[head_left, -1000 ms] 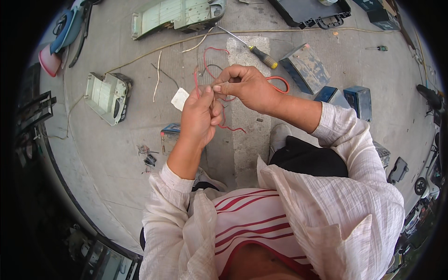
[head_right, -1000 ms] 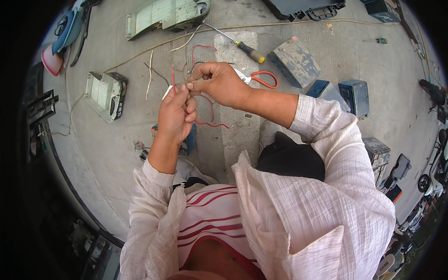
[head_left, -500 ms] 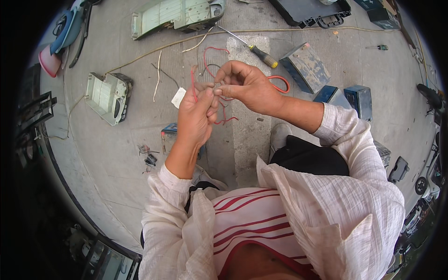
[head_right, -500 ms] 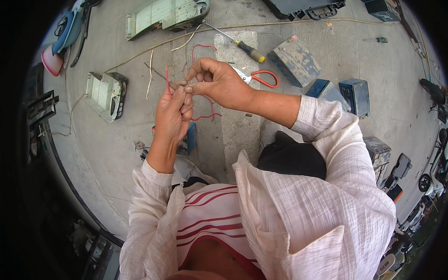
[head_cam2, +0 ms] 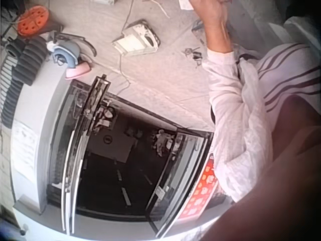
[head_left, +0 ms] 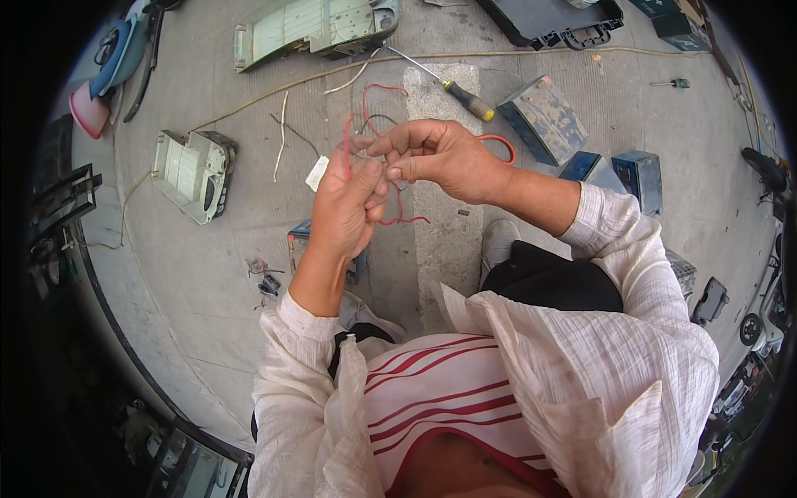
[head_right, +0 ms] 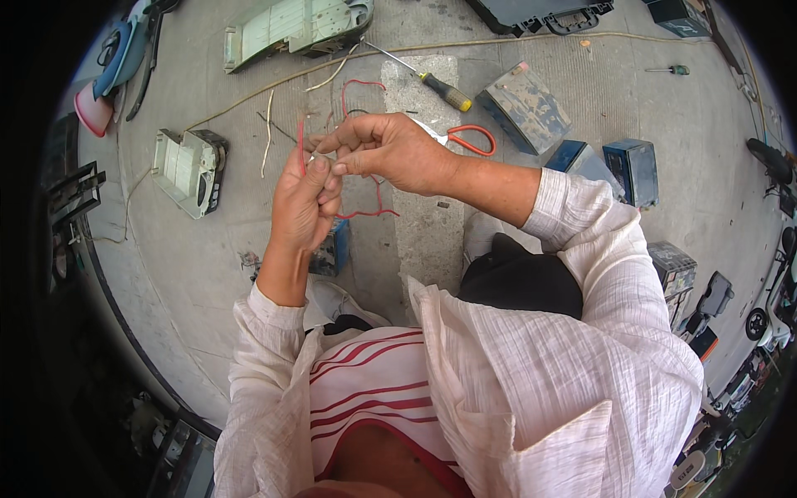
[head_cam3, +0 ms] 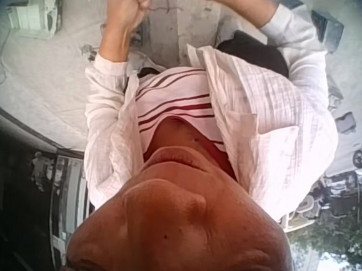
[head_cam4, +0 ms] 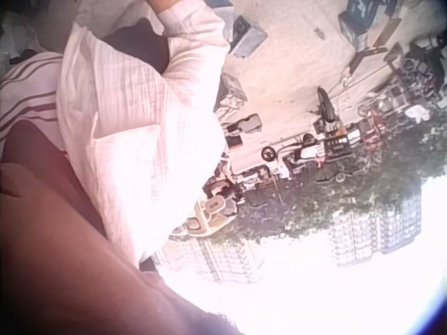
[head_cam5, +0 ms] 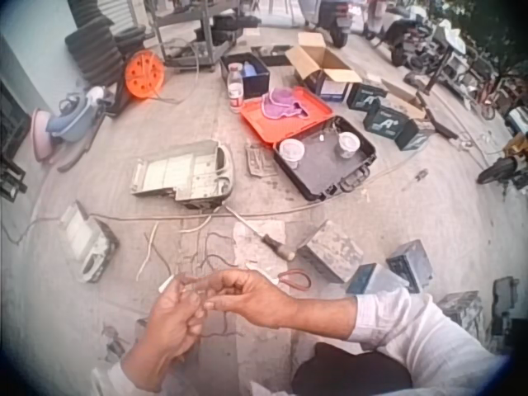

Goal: The person sits on the floor and uses scissors to strip insulation from red and white wires. They twist the exposed strands together and wrap them with white tape. The person repeats this process on multiple wire ends.

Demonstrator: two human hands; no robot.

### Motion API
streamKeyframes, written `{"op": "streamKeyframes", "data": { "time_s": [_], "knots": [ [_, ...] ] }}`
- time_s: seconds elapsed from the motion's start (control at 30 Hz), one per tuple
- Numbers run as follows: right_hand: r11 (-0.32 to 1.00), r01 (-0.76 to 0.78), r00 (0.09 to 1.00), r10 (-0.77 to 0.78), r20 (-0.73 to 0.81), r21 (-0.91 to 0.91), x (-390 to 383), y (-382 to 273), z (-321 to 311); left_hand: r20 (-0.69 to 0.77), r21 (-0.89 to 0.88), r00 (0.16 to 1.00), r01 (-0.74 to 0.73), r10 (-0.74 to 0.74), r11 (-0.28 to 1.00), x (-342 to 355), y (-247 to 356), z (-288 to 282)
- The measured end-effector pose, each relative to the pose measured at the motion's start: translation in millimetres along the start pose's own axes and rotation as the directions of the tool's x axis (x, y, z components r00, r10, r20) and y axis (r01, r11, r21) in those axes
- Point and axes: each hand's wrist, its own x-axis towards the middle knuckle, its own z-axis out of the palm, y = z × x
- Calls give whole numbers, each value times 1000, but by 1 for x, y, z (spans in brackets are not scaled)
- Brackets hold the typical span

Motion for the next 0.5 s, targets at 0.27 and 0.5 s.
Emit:
{"op": "streamKeyframes", "data": {
  "time_s": [0.27, 0.5],
  "knots": [
    [999, 47, 999, -47, 0, -8, -1, 6, -6, 12, 26, 999, 38, -38, 999, 0, 0, 3],
    [996, 86, 996, -87, 14, 31, 0, 11, -3, 17, -17, 999, 45, -44, 999, 2, -3, 6]
  ]
}}
